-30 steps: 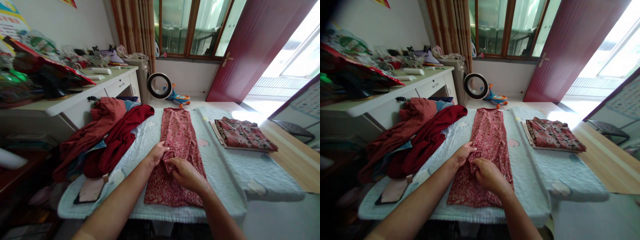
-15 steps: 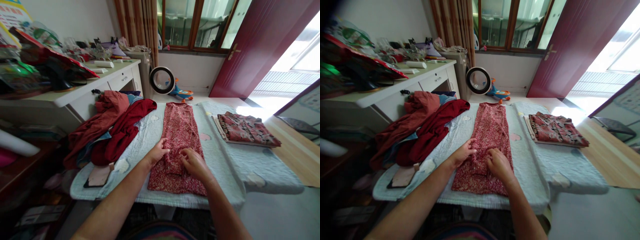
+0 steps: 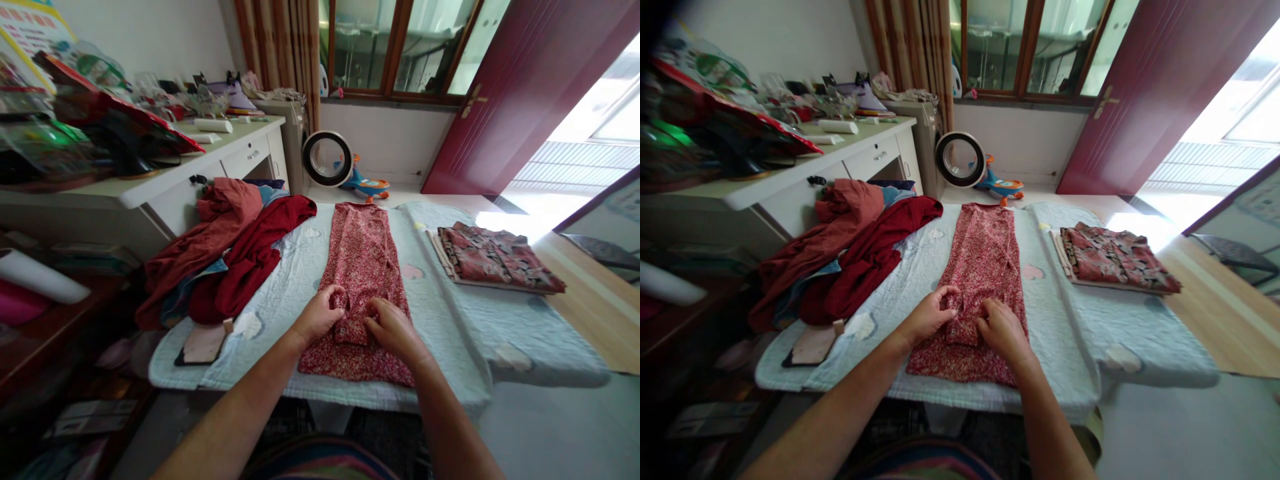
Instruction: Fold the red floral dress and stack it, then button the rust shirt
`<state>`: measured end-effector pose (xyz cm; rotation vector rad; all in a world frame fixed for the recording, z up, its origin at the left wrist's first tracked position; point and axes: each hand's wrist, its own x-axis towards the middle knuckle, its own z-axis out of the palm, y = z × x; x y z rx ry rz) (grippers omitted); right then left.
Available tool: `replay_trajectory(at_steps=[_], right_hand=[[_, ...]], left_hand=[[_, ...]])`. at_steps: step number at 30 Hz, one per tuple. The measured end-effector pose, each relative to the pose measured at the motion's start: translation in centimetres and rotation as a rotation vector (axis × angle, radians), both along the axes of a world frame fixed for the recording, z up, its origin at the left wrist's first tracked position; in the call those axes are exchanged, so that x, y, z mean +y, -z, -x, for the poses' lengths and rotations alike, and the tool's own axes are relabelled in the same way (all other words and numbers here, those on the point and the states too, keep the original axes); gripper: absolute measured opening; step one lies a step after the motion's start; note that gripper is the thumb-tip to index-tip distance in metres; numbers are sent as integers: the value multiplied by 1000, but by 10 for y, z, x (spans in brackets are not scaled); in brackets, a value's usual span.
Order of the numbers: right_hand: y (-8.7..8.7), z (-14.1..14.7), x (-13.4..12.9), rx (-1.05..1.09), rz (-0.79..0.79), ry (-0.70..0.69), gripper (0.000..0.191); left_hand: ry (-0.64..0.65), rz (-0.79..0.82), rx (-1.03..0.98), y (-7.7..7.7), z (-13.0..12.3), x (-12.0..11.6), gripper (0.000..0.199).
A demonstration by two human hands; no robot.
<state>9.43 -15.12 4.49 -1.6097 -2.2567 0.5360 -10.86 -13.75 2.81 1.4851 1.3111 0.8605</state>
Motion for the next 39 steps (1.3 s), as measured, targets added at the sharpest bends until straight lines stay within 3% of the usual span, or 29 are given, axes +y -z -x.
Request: replay_trajectory(at_steps=[3,6,9,11,16,20,25,30,33,35,39], right_hand=[[-7,-2,2,76,38,-18,5],[-12,-10,12,139,58,-19,9],[-14,-23,35,148,47,0,14],[-14,-31,58,135,39,32,16],[-1,-48,118,-21,13,240,26],[21,-64,150,-127,-12,324,33],[34,-77,169,-186,-51,435,33],[27,-69,182,-135,-77,221,29],[21,-63,188,-209,-62,284,25],[19,-60,190,-201,-97,333,26],[28,-57,192,-98,-161,243,25]], left_hand=[[6,-52,90,-3,3,-4,42],[-44,-176,405,-10,5,-12,43],[-104,-357,715,-18,4,-15,49],[-47,-435,794,-22,3,-10,47],[180,-507,813,-19,-5,11,41],[356,-444,805,-10,-9,19,31],[400,-386,828,-8,-10,20,29],[499,-333,841,-21,-8,32,30],[584,-282,795,-32,-5,49,31],[599,-264,757,-39,-3,66,28],[526,-324,639,-46,-2,117,29]])
